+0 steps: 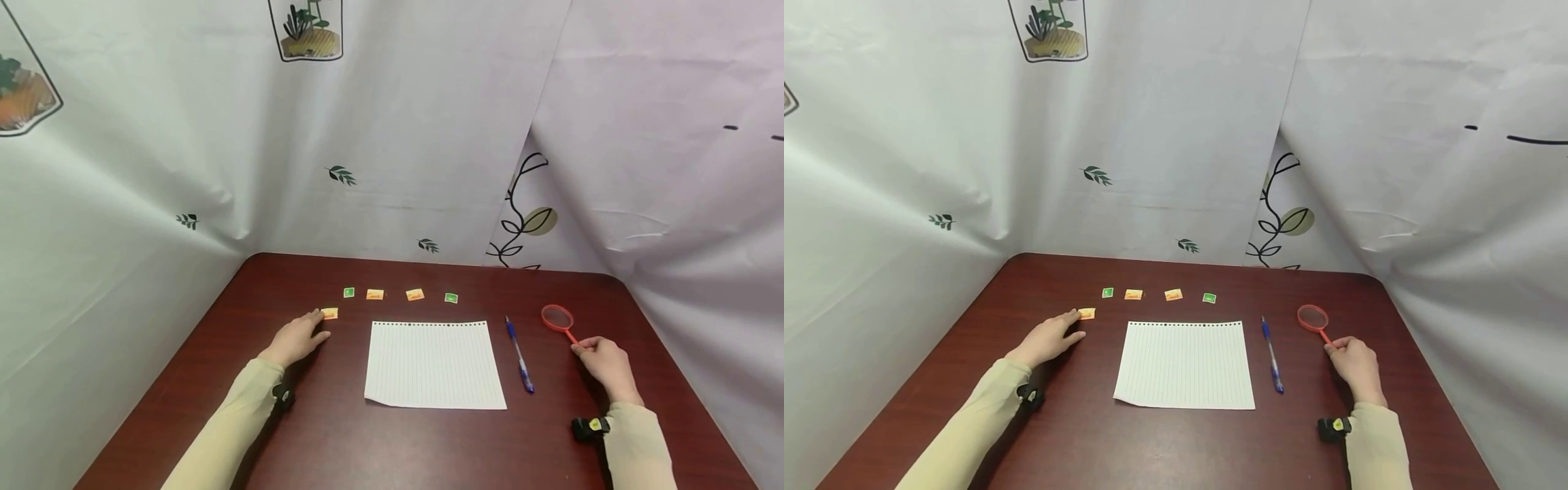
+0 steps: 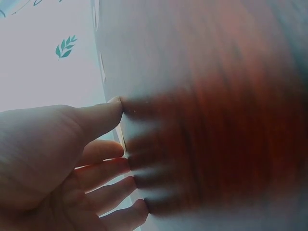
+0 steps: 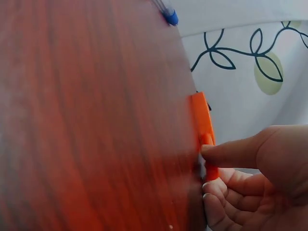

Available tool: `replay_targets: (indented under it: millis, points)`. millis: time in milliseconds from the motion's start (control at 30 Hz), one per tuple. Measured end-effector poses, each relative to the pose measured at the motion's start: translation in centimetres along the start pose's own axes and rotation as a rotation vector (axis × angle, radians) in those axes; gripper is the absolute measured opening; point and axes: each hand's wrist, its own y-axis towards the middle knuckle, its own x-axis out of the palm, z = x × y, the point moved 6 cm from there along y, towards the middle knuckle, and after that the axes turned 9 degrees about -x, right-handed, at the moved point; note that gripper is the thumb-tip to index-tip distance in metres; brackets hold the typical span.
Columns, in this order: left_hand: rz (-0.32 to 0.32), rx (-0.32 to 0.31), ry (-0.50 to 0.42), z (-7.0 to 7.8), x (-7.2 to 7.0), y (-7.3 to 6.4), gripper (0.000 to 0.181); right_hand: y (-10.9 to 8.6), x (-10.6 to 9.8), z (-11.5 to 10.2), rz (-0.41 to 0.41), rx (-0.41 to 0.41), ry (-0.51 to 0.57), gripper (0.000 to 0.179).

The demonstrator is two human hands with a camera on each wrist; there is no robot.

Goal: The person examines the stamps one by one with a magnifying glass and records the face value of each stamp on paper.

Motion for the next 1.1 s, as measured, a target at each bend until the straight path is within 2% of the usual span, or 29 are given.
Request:
replay_targets:
  millis: [367,467,533,633,700,800,900,1100]
  points:
    - [0.001,-0.007,0.009,0.4,-0.4,0.0,0.055,-0.2,0.2,0.1,-0.038,-0.005,0.008,0.035]
    - [0.04,-0.001,0.035,0.8,-0.5,-0.4,0.053,-0.4,0.3,0.1,-0.012,-0.027,0.01,0.041]
    - [0.097,0.033,0.078,1.4,-0.5,-0.7,0.051,-0.5,0.2,0.0,0.027,-0.056,0.002,0.043]
    - [0.196,0.127,0.16,3.1,-0.4,-1.3,0.051,-0.7,-0.2,-0.6,0.103,-0.109,-0.024,0.043]
    - [0.224,0.193,0.196,4.5,-0.1,-1.7,0.052,-0.8,-0.5,-1.1,0.15,-0.154,-0.046,0.039]
    - [0.202,0.245,0.188,6.3,0.5,-2.3,0.056,-0.8,-0.6,-2.2,0.178,-0.218,-0.064,0.035]
    - [0.139,0.256,0.158,7.7,1.2,-2.7,0.061,-0.6,-0.4,-3.3,0.172,-0.272,-0.059,0.033]
    - [0.046,0.273,0.111,9.2,2.4,-3.1,0.071,0.0,0.7,-5.2,0.117,-0.371,-0.075,0.034]
